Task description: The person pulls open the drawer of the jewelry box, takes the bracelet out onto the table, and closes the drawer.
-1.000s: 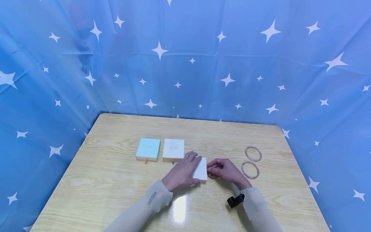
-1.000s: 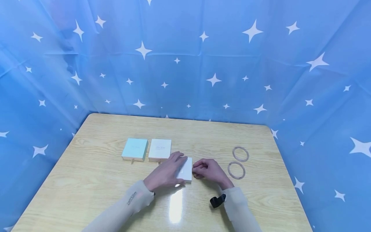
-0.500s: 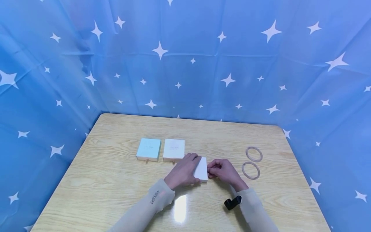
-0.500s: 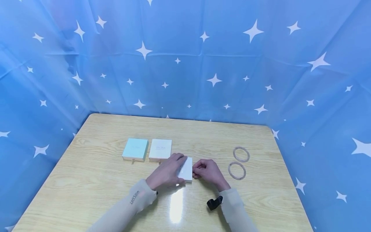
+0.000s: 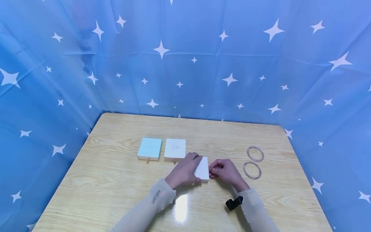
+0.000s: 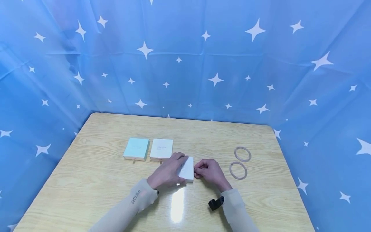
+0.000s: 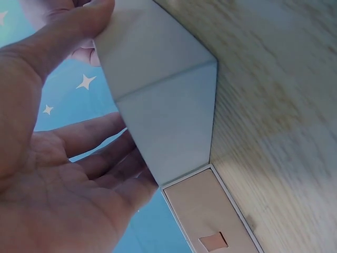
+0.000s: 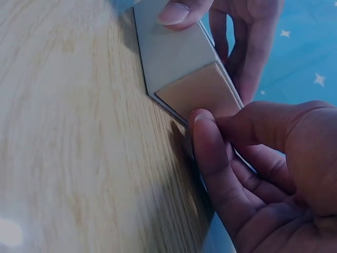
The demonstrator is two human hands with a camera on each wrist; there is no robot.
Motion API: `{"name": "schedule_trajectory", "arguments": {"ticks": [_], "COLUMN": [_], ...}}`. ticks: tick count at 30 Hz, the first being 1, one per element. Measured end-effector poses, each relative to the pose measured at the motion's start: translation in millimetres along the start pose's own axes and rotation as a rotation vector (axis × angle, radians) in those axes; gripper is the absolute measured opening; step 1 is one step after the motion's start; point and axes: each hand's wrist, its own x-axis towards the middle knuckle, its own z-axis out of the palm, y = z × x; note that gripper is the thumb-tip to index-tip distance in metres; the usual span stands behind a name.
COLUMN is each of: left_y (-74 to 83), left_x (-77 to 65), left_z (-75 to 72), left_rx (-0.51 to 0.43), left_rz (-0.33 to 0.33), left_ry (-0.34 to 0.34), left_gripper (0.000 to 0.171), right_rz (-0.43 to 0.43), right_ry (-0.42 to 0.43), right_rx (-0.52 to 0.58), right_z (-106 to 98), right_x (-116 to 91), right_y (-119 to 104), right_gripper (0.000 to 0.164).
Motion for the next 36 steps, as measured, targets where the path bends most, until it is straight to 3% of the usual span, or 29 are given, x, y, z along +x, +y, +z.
{"name": "schedule_trajectory", "arguments": {"ticks": [36], "left_y": [-2.8], "left_x": [1.4], "left_z": [2.7], "left_rx": [0.001], "left_rz": [-0.011], "left_ry": [-0.018], "left_gripper": [0.101], "right_rz": [0.008], "right_ry": [0.070], "right_rx": [-0.085], "right_z": [-23.4], "right_x": [-13.1], "right_y": [9.8], "right_gripper": [0.012]}}
